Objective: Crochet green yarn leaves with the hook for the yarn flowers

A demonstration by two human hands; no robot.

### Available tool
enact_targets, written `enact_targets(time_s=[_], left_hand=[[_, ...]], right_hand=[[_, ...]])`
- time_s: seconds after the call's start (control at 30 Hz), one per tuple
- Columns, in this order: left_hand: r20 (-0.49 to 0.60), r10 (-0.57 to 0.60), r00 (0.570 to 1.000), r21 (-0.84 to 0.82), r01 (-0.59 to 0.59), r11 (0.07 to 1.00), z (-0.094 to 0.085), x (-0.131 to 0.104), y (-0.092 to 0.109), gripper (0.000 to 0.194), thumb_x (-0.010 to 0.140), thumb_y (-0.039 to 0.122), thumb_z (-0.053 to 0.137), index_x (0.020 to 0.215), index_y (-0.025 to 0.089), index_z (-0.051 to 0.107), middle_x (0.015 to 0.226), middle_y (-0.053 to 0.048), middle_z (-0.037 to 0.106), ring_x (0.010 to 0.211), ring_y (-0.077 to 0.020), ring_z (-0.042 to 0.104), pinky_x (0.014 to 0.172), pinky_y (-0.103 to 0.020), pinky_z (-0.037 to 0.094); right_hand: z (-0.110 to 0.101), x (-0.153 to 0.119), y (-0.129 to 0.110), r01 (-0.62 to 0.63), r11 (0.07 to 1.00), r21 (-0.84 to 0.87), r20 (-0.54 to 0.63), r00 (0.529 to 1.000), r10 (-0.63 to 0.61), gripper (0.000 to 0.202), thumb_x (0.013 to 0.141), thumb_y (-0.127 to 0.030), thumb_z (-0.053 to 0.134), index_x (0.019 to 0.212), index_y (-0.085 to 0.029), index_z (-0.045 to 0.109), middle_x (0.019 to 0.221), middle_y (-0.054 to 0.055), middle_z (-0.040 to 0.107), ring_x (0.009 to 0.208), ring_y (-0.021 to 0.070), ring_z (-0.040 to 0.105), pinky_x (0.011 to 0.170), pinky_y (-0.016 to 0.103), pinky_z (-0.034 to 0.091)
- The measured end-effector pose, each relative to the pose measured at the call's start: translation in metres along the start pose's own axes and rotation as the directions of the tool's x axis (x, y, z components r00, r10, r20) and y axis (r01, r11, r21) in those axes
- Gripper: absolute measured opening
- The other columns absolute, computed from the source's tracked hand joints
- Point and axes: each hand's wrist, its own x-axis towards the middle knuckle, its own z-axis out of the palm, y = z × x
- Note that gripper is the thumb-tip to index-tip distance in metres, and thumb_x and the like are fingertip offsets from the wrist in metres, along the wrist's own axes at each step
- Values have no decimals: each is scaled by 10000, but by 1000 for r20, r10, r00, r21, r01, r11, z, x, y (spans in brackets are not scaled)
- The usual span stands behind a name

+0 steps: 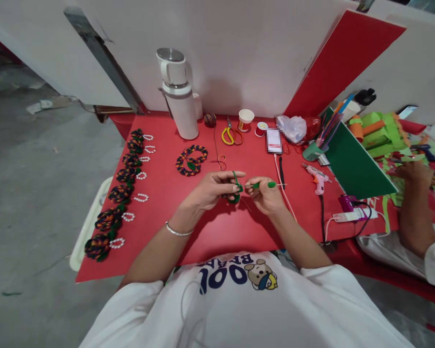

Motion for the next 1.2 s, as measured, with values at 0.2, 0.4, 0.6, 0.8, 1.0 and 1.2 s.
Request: enact_targets(time_s=[0.2,0.4,0.6,0.8,1.0,1.2], left_hand=[[-221,231,948,67,-222,973,19,4,-17,660,568,204,925,1200,118,755,725,-2,715,625,-91,625,599,-196,505],[-194,116,974,-118,-141,983,22,0,-20,565,553,227,921,1090,127,777,650,25,641,533,-73,560,515,-187,432],[27,-85,996,-119,88,989,-1,-4,-1,494,527,165,913,1008,126,810,639,4,641,456,-47,473,422,-176,234],[50,-72,996,-48,75,996,-9,-3,8,487,572,163,882,1050,111,805,614,20,597,465,-43,436,430,-189,218],[91,-59,994,14,58,998,-12,0,5,437,574,167,868,1004,105,819,609,13,576,496,-58,448,460,-201,267],[114,-76,991,71,68,995,-9,-1,9,386,545,157,878,925,106,833,623,-4,603,501,-58,459,472,-205,280]], right_hand=[[21,-14,10,349,745,-568,-74,880,-469,252,922,-506,702,996,-292,813,958,63,717,881,201,683,772,367,595],[13,-5,6,625,302,-720,232,627,-744,461,865,-205,796,1276,-400,722,1024,49,744,890,218,691,744,376,582],[6,10,-15,742,504,-442,335,658,-674,411,877,-353,787,1281,-385,714,984,34,785,805,183,715,680,335,580],[-11,13,-34,659,655,-369,385,750,-538,306,853,-413,790,1147,-328,783,994,56,813,843,195,748,748,374,590],[-28,20,-40,583,758,-291,448,783,-430,229,863,-386,798,1079,-310,808,950,48,825,840,203,758,790,393,588],[-29,21,-51,391,877,-279,354,891,-285,243,893,-496,742,872,-270,828,804,47,808,743,199,733,743,389,592]])
